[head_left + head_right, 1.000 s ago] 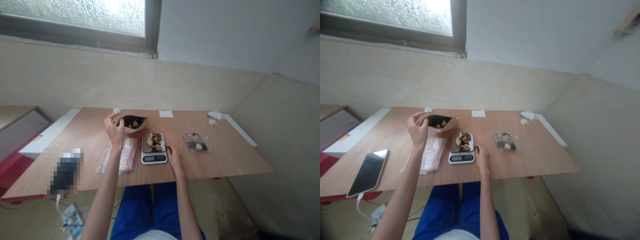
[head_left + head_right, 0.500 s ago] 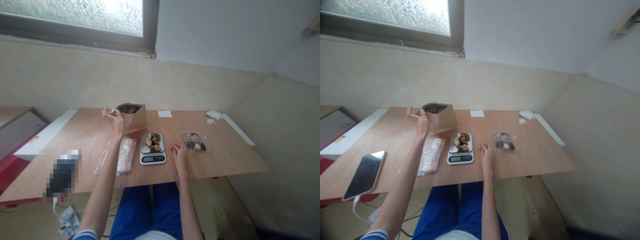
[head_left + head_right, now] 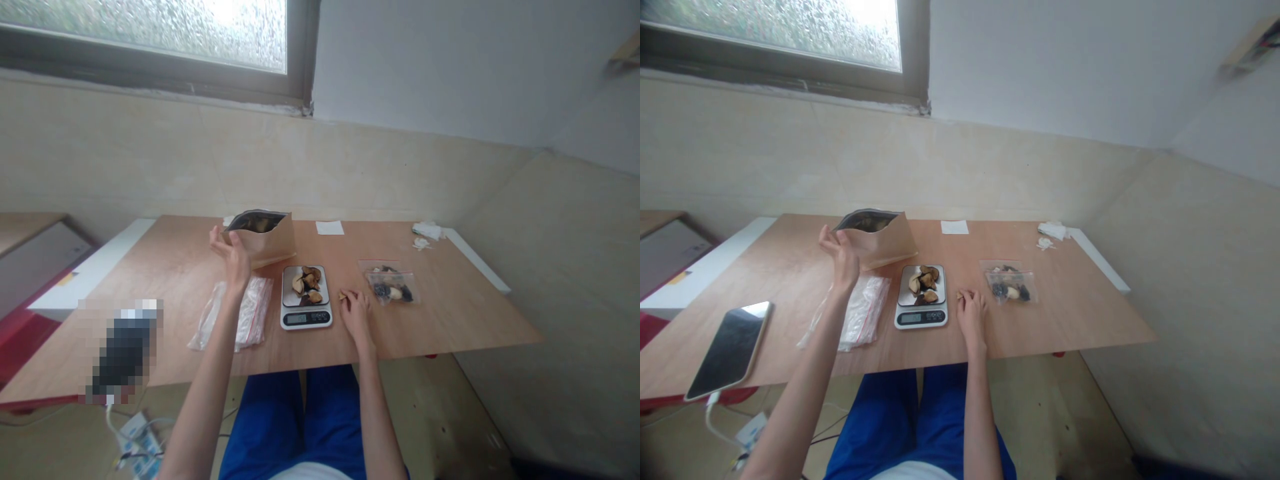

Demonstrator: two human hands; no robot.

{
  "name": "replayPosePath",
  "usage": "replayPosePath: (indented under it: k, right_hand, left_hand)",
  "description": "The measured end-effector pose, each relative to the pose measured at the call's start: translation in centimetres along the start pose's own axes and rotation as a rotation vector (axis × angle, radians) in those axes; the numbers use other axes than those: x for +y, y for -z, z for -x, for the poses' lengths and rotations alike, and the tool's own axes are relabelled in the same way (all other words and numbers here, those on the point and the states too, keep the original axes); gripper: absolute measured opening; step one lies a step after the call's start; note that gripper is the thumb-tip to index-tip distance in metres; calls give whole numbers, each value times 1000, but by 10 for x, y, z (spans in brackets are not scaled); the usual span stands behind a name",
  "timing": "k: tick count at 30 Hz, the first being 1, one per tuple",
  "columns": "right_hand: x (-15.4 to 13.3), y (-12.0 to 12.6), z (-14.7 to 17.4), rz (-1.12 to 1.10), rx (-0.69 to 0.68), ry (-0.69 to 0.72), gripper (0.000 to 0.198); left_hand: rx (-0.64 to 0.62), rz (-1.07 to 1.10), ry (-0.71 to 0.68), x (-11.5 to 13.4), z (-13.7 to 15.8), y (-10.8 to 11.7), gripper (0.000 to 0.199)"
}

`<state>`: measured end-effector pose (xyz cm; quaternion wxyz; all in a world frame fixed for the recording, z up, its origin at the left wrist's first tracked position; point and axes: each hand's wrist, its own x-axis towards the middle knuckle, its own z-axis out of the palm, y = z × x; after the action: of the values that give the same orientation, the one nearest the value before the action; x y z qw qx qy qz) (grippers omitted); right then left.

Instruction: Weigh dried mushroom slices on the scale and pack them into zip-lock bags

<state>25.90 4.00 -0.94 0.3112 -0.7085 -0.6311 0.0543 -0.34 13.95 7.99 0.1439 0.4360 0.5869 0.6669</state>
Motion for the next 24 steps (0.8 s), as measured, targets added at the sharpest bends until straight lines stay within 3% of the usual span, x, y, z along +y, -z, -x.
replayPosePath:
  k: [8,12,14,19,24]
  right_hand:
    - [-2,2,0,28,-65,-32,32]
    - [-4,4,0,33,-83,-42,33]
    - [-4,4,0,35,-81,-42,33]
    - [-5,3,0,51,-90,-36,35]
    - [-7,-2,1,163,-123,-32,41]
  left_hand:
    - [-95,-147,-55,-21,64,34,59]
    - [-395,-268,-13,-37,89,54,31]
    - [-469,-318,-27,-45,96,63,30]
    - [-493,-394,-145,-67,100,82,34]
    - [-627,-487,-141,-84,100,91,47]
